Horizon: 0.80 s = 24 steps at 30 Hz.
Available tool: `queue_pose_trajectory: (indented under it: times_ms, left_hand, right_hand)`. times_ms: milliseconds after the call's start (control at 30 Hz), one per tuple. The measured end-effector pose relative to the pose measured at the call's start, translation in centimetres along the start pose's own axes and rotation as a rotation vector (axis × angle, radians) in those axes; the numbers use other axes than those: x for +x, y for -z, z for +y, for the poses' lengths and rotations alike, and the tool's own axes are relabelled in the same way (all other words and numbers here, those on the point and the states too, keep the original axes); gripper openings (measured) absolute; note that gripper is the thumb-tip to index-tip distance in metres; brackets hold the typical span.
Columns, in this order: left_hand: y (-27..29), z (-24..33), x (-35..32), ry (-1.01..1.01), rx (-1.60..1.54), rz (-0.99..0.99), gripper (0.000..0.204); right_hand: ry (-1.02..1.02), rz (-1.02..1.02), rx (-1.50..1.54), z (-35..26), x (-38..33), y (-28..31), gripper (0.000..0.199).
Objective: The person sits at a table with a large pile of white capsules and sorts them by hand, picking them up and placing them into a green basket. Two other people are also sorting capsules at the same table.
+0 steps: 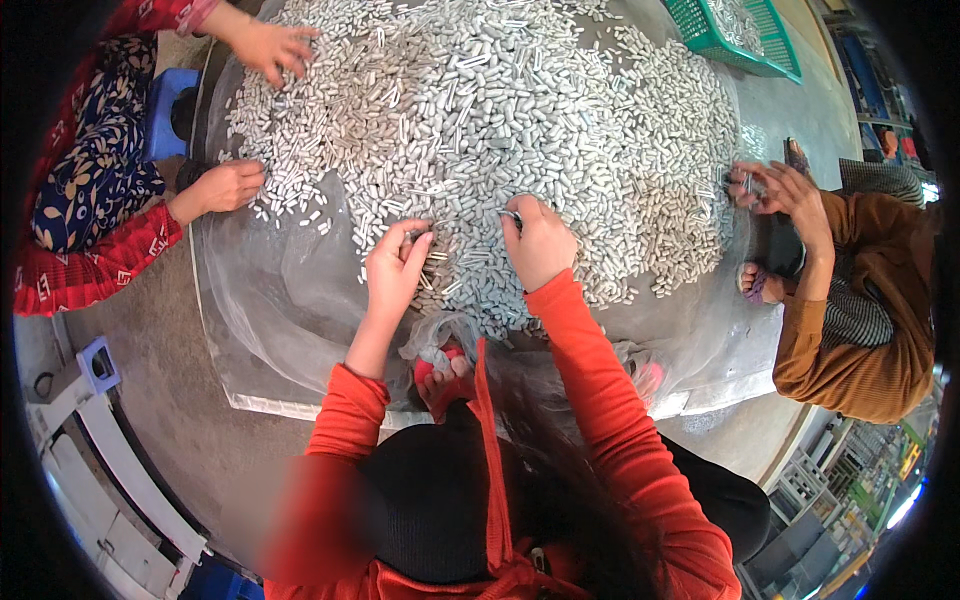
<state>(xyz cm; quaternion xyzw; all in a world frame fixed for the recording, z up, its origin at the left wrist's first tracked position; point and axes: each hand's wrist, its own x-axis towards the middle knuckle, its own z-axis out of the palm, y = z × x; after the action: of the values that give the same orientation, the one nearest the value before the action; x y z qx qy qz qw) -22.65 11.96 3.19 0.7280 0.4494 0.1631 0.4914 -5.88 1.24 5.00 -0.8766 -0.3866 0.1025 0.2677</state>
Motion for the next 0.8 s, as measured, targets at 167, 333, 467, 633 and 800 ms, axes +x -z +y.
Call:
queue_pose_trajectory:
  times_ms: [167,333,467,633,800]
  left_hand:
    - [-1.4,-0.6,2.1,-0.325,0.335,0.022,0.013]
    - [-0.1,-0.8,1.4,-0.018,-0.298,-0.142,0.01]
    - [2.3,0.5,0.0,0.204,-0.934,-0.267,0.008]
    - [1.7,1.5,0.3,0.273,-1.444,-0.285,0.013]
    - [-1.2,0.6,0.4,0.041,-0.549,-0.302,0.015]
  right_hand:
    - [0.044,-0.145,-0.176,-0.6,0.8,0.6,0.016]
    - [0.009,-0.184,-0.021,0.9,0.7,1.4,0.017]
    - [-0.003,-0.08,-0.047,0.2,-0.1,0.5,0.016]
    - [-0.057,-0.123,0.019,0.3,0.8,-0.1,0.014]
    - [-0.215,-0.159,0.858,1.7,1.3,1.4,0.007]
